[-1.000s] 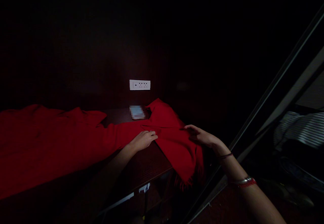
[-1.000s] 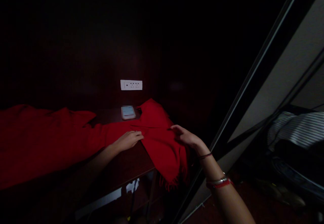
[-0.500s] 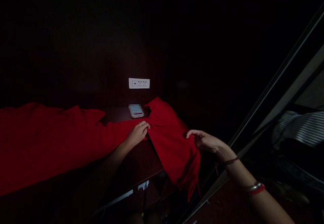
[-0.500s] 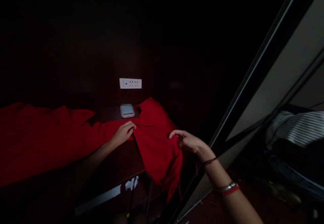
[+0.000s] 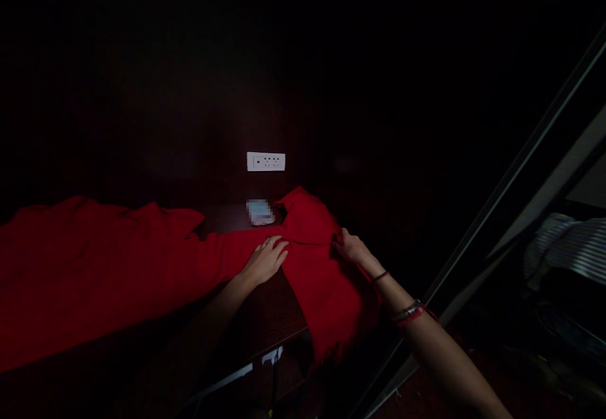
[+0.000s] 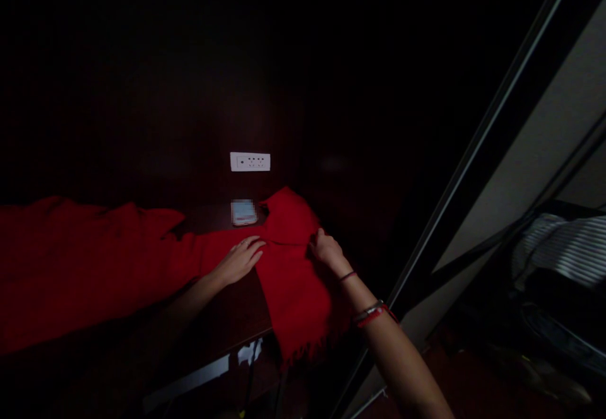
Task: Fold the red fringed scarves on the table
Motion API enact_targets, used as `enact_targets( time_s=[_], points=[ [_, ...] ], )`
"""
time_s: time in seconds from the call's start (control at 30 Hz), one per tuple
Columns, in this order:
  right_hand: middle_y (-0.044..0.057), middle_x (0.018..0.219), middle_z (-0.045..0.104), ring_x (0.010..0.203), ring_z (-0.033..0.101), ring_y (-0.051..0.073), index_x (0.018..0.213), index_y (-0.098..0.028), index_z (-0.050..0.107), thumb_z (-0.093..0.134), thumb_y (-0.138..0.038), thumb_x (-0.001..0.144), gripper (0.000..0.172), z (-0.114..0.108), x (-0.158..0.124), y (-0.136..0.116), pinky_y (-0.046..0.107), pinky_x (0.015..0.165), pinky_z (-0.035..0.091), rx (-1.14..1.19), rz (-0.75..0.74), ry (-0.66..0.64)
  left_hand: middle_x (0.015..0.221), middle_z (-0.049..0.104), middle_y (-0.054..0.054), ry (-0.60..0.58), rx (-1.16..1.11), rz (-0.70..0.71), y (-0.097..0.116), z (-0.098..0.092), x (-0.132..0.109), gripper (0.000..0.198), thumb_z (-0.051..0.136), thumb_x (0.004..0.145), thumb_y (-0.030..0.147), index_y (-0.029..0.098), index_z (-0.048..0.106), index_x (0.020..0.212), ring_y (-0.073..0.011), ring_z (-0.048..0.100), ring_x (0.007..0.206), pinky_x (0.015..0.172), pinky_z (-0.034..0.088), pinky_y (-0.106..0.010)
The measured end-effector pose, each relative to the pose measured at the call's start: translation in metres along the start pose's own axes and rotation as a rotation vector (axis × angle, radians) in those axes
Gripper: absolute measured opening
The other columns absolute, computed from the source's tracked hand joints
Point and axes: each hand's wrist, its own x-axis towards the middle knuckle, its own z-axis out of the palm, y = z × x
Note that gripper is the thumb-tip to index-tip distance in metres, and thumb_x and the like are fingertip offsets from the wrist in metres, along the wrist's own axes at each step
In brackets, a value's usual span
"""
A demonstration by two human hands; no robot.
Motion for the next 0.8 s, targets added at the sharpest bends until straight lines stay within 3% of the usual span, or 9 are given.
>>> enact_targets(
  time_s=[0.13, 0.33, 0.47, 0.53, 0.67, 0.8],
  points=[
    [0.012, 0.095, 0.056, 0.079, 0.056, 0.017, 0.110, -0.014, 0.034, 0.055, -0.024, 0.066, 0.050, 0.012, 0.027, -0.001, 0.020, 0.057, 0.038, 0.142, 0.017, -0.054, 0.119, 0.039, -0.013, -0.097, 0.035, -0.043, -0.007, 0.009, -0.003, 0.042, 0.028, 0.082, 0.038, 0.017, 0.036, 0.118, -0.0208, 0.042, 0.105, 0.086, 0.033, -0.037],
    [0.007, 0.091, 0.058, 0.079, 0.055, 0.013, 0.108, -0.015, 0.041, 0.044, -0.010, 0.069, 0.039, 0.005, 0.032, 0.014, 0.017, 0.061, 0.037, 0.191, -0.056, 0.181, 0.131, 0.019, -0.020, -0.099, 0.025, -0.143, -0.005, 0.011, -0.003, 0.061, 0.028, 0.078, 0.051, 0.016, 0.018, 0.128, -0.0271, 0.037, 0.111, 0.085, 0.032, -0.038],
    [0.007, 0.097, 0.057, 0.083, 0.053, 0.014, 0.109, -0.014, 0.044, 0.046, -0.005, 0.066, 0.044, 0.001, 0.028, 0.016, 0.016, 0.063, 0.037, 0.073, -0.112, -0.032, 0.130, 0.023, -0.022, -0.209, 0.046, -0.155, -0.004, 0.012, -0.002, 0.063, 0.026, 0.078, 0.053, 0.013, 0.026, 0.125, -0.0296, 0.025, 0.118, 0.088, 0.028, -0.041],
    [0.008, 0.101, 0.055, 0.084, 0.053, 0.014, 0.112, -0.015, 0.044, 0.050, -0.004, 0.062, 0.051, -0.001, 0.027, 0.013, 0.017, 0.062, 0.038, 0.018, -0.120, -0.114, 0.131, 0.021, -0.020, -0.191, 0.039, -0.160, -0.005, 0.012, -0.002, 0.063, 0.027, 0.077, 0.055, 0.016, 0.025, 0.126, -0.0296, 0.023, 0.119, 0.088, 0.028, -0.042],
    [0.011, 0.109, 0.046, 0.088, 0.050, 0.015, 0.119, -0.016, 0.038, 0.045, -0.010, 0.070, 0.050, -0.007, 0.030, -0.004, 0.019, 0.069, 0.036, -0.039, -0.159, 0.000, 0.131, 0.023, -0.020, -0.023, 0.055, -0.268, -0.007, 0.011, 0.000, 0.061, 0.026, 0.078, 0.054, 0.019, 0.020, 0.128, -0.0298, 0.026, 0.117, 0.084, 0.031, -0.043],
    [0.010, 0.104, 0.047, 0.090, 0.047, 0.014, 0.109, -0.016, 0.048, 0.038, -0.022, 0.079, 0.032, 0.000, 0.040, -0.040, 0.021, 0.077, 0.033, -0.060, -0.405, 0.090, 0.121, 0.041, -0.017, -0.048, 0.084, -0.275, -0.012, 0.014, 0.003, 0.052, 0.025, 0.082, 0.045, 0.015, 0.028, 0.124, -0.0280, 0.033, 0.113, 0.083, 0.032, -0.044]
  ],
)
